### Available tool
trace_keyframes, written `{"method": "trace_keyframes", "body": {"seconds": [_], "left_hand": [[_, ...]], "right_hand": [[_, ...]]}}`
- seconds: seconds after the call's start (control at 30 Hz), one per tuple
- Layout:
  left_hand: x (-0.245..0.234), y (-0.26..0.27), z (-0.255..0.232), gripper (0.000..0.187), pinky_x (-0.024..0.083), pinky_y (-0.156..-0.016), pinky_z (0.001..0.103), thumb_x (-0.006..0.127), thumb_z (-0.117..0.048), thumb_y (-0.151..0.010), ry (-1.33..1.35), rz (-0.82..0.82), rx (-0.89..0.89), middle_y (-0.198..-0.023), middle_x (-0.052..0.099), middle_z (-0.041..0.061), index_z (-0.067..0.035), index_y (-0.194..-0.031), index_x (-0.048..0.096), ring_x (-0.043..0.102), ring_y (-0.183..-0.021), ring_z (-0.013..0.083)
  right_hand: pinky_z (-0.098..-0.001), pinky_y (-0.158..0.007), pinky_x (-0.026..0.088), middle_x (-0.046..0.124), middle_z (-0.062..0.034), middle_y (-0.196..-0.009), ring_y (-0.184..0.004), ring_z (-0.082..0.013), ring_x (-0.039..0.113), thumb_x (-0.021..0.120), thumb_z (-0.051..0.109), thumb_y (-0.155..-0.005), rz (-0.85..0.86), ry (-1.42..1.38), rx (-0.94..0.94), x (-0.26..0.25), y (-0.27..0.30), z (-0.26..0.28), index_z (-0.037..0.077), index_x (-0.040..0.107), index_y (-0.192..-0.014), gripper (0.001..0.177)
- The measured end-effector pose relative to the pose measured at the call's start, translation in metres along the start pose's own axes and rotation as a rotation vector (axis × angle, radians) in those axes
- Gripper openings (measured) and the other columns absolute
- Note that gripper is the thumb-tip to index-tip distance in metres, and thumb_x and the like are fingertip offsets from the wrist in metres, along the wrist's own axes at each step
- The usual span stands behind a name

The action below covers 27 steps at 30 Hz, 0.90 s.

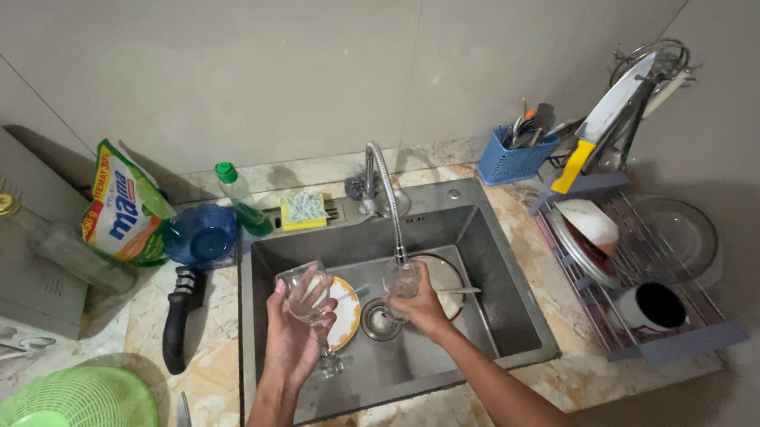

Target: The person sets a dining table by placing spoons and forks on plates, then rinses two wine glasses at the kitchen sink and returns them to the table. The table is set for four places with plates, glasses, and cutlery.

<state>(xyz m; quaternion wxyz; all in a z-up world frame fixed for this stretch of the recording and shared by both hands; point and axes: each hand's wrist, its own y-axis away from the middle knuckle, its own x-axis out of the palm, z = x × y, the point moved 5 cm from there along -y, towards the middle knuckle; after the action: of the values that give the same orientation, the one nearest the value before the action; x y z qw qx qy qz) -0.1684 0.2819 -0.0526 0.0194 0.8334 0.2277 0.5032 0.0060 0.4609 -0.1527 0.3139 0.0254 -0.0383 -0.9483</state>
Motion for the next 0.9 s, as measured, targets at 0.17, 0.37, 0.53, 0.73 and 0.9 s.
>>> {"method": "trace_keyframes", "body": {"seconds": [0.17,0.37,0.53,0.73,0.9], "left_hand": [[-0.002,-0.002,-0.001,0.074,0.052,-0.076,0.030,0.054,-0.061,-0.094,0.019,0.031,0.009,-0.128,0.065,0.011,-0.009,-0.148,0.051,0.061,-0.086,0.0192],[0.002,-0.001,-0.002,0.072,0.052,-0.076,0.031,0.055,-0.059,-0.096,0.055,0.068,0.020,-0.128,0.064,0.012,-0.009,-0.148,0.049,0.060,-0.086,0.0205],[0.000,0.005,-0.005,0.075,0.053,-0.075,0.031,0.053,-0.060,-0.093,0.046,-0.018,0.008,-0.129,0.065,0.013,-0.009,-0.148,0.048,0.060,-0.084,0.0207],[-0.004,0.007,-0.007,0.077,0.052,-0.072,0.029,0.054,-0.061,-0.094,0.054,0.013,0.031,-0.132,0.063,0.012,-0.008,-0.149,0.047,0.059,-0.084,0.0199],[-0.005,0.007,-0.007,0.076,0.052,-0.072,0.029,0.053,-0.060,-0.095,0.043,-0.009,0.041,-0.130,0.063,0.012,-0.008,-0.149,0.048,0.059,-0.084,0.0195]], "right_hand": [[-0.0314,-0.077,0.057,0.064,-0.0059,-0.116,-0.087,-0.0150,0.066,0.076,0.021,-0.084,0.063,-0.117,0.280,0.008,0.000,-0.002,0.023,0.032,-0.141,0.072],[-0.0295,-0.055,0.045,0.062,-0.0058,-0.095,-0.062,-0.0088,0.052,0.054,0.045,-0.097,0.137,-0.580,0.447,0.017,-0.049,-0.071,0.012,0.050,-0.121,0.041],[-0.0377,-0.057,0.052,0.054,-0.0008,-0.076,-0.062,-0.0164,0.055,0.046,0.081,-0.103,0.419,-1.068,0.499,0.014,-0.084,-0.098,-0.008,0.057,-0.108,0.089],[-0.0481,-0.082,0.059,0.065,-0.0185,-0.110,-0.094,-0.0314,0.066,0.044,0.060,-0.104,-0.218,-1.204,0.577,-0.009,-0.096,-0.116,0.001,0.056,-0.124,0.064],[-0.0521,-0.090,0.057,0.064,-0.0220,-0.119,-0.103,-0.0377,0.065,0.044,0.060,-0.103,-0.368,-1.453,0.691,-0.011,-0.108,-0.126,-0.001,0.050,-0.135,0.069]]}}
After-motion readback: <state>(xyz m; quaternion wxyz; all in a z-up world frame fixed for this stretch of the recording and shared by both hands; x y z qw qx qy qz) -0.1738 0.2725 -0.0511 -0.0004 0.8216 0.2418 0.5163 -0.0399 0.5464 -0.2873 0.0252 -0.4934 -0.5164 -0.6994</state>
